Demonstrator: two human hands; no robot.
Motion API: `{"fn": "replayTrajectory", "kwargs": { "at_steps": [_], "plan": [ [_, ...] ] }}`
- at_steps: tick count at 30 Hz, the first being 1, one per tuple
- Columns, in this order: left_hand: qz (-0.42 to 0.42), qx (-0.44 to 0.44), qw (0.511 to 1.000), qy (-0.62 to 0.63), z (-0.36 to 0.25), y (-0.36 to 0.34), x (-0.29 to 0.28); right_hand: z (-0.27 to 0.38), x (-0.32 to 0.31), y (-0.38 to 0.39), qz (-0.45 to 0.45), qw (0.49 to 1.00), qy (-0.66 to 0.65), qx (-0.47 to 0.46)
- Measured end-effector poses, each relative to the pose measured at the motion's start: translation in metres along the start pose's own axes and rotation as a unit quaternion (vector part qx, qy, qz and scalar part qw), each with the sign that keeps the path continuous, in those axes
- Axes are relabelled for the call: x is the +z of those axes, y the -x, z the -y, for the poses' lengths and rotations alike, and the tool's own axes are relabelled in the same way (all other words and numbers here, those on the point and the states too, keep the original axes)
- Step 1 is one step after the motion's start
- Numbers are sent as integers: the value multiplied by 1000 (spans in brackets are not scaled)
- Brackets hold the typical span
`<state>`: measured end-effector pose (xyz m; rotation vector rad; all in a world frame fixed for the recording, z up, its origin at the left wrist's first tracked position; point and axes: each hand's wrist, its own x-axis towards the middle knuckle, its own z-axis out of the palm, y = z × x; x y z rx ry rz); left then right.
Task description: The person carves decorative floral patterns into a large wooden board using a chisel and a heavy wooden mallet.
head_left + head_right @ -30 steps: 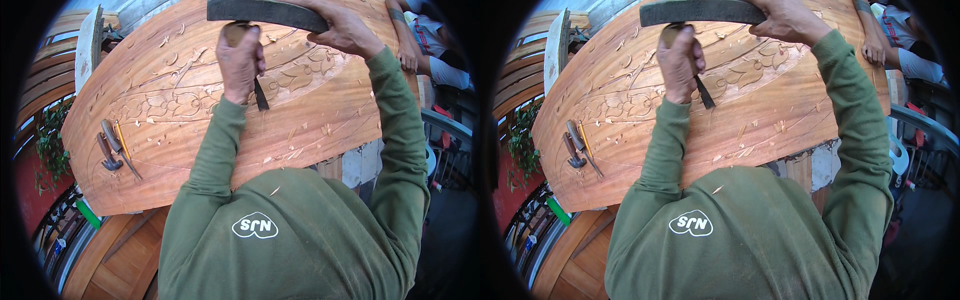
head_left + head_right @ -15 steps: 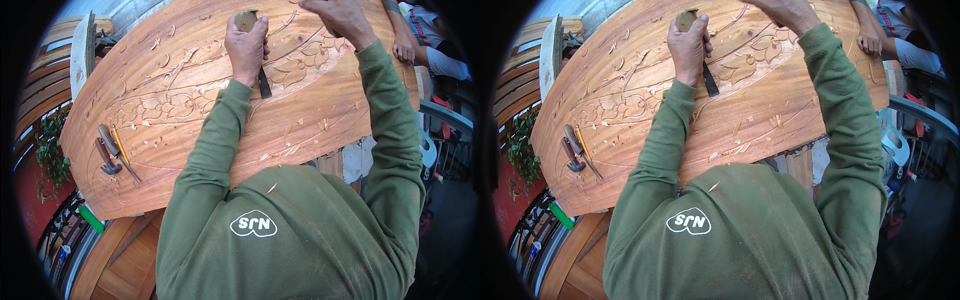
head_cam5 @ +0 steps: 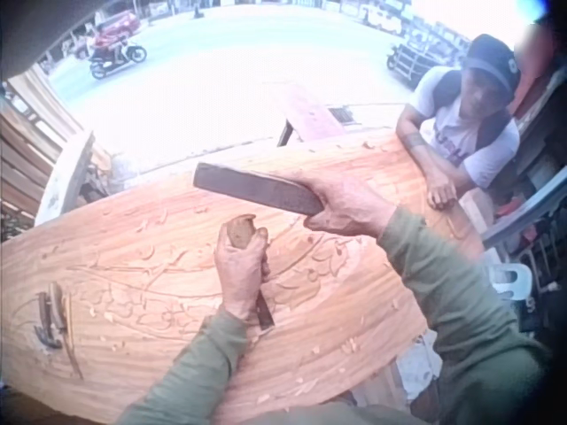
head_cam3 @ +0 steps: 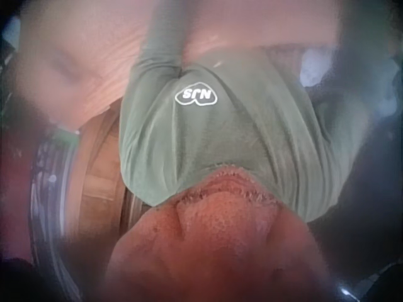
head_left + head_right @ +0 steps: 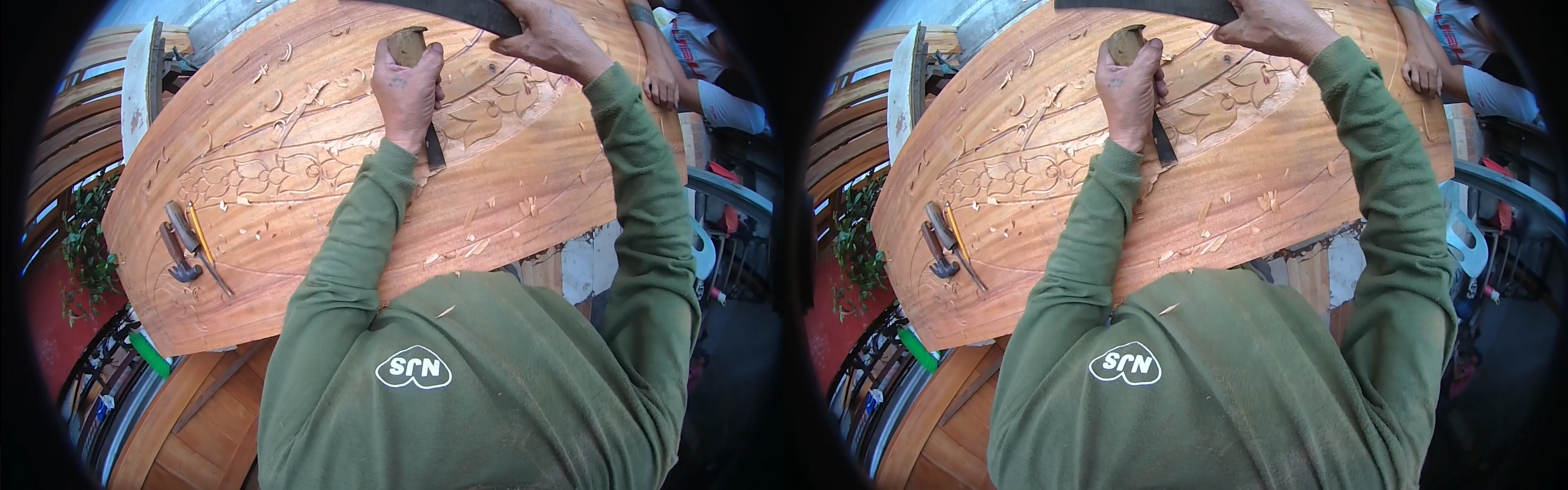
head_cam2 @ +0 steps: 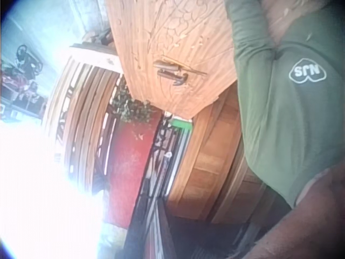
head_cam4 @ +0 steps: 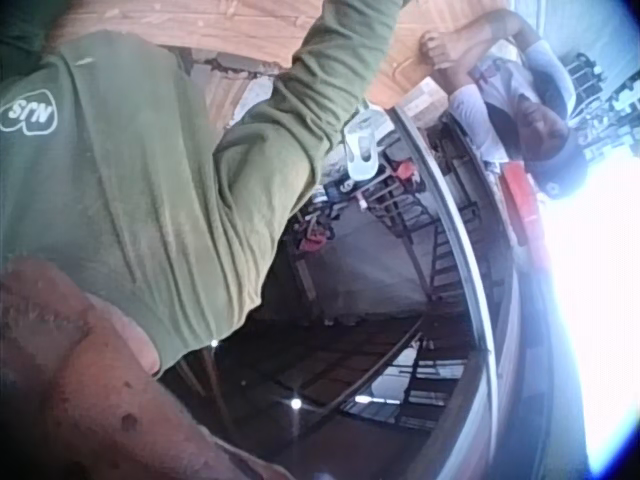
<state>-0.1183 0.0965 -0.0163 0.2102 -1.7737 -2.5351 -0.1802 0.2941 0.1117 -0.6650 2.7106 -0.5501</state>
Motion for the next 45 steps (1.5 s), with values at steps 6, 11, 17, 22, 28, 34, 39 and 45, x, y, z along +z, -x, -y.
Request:
{"fn": "replayTrajectory", "kwargs": {
  "at_steps": [6, 11, 17, 22, 28, 34, 39, 45],
  "plan": [
    [86, -52, 992, 72, -62, 37, -25, 2, 23, 43, -120, 982, -56, -132],
    [27, -54, 973, -225, -103, 95, -94, -14, 76, 145, -244, 949, -193, 43],
    [104, 127, 849, -503, -50, 152, -86, -26, 178, 228, -481, 788, -327, 204],
    [245, 55, 765, -593, -27, 159, -30, -24, 198, 228, -561, 713, -402, 123],
    [311, 42, 686, -656, -18, 191, -20, -33, 206, 233, -561, 721, -392, 110],
    [276, 80, 706, -648, -17, 206, -27, -27, 203, 232, -576, 735, -340, 107],
    [297, 93, 681, -662, -27, 208, -47, -28, 209, 233, -550, 739, -359, 152],
    [340, 89, 674, -650, -42, 204, -61, -32, 213, 229, -571, 756, -278, 157]
  ]
}}
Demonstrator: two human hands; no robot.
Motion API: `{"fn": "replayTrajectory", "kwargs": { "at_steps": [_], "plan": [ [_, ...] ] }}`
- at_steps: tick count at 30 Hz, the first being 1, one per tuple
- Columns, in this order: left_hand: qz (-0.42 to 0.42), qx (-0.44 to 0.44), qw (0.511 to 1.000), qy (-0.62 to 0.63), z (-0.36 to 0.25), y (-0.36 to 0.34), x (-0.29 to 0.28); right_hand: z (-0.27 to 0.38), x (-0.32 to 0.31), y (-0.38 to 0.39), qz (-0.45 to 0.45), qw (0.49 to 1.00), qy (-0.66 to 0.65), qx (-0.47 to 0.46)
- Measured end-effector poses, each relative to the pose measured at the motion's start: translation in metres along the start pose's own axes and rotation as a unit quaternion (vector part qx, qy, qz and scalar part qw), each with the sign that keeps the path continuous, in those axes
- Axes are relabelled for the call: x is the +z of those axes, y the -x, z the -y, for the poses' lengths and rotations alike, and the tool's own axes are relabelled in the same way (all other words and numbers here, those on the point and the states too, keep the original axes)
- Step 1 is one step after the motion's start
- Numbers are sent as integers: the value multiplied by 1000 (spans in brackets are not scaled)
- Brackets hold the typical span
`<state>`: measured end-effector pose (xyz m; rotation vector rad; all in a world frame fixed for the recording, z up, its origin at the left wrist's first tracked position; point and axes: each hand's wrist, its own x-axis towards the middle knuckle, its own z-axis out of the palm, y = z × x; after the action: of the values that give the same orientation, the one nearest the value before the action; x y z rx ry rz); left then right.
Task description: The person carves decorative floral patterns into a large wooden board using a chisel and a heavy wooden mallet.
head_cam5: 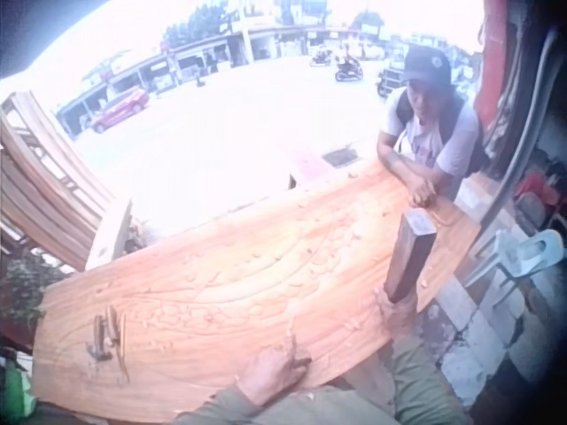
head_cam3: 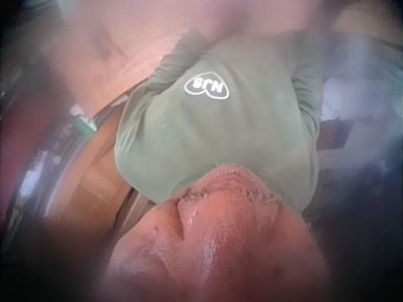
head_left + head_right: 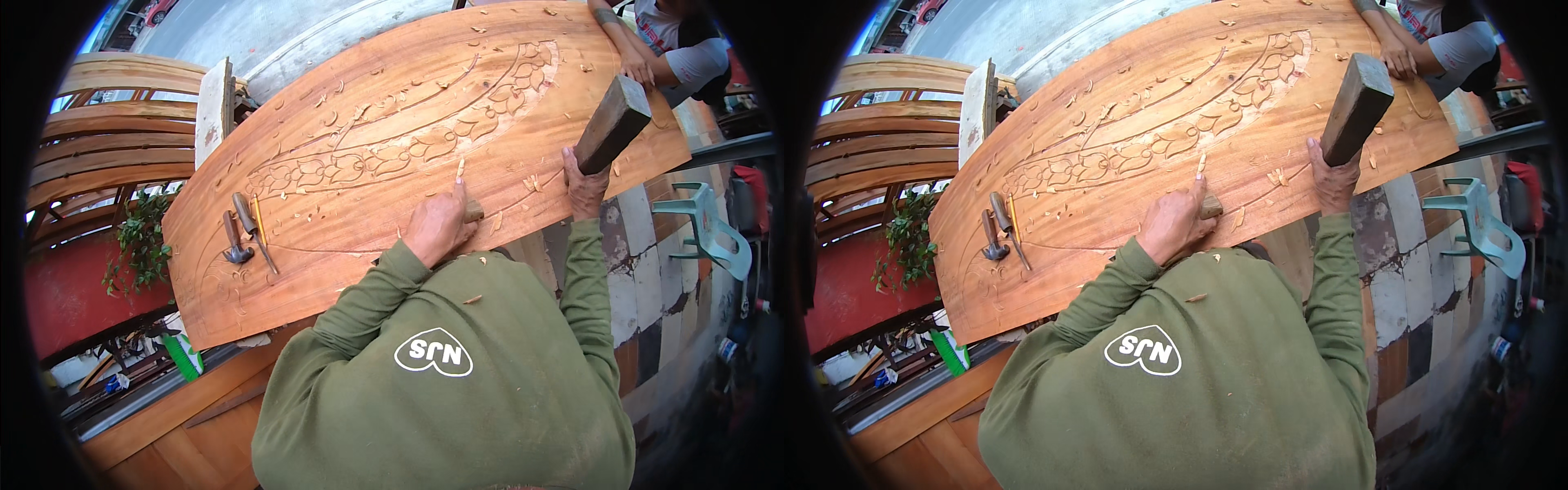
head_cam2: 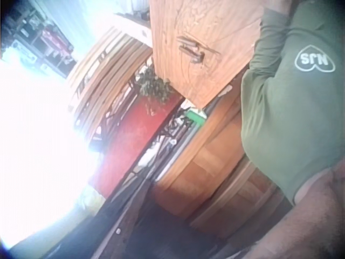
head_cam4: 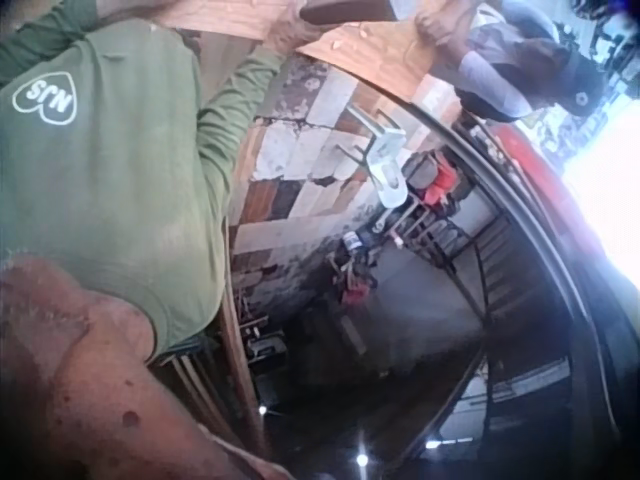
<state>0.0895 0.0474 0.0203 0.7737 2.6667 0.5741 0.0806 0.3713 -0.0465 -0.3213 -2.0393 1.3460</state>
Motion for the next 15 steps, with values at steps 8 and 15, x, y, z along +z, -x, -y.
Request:
{"fn": "replayTrajectory", "kwargs": {
  "at_steps": [8, 15],
  "plan": [
    [-132, 2, 990, 51, 21, -45, -2, 8, 7, 1, -27, 999, 17, 23],
    [-112, 28, 991, 71, 34, -72, -3, -11, 2, 4, -83, 992, 98, -8]
  ]
}}
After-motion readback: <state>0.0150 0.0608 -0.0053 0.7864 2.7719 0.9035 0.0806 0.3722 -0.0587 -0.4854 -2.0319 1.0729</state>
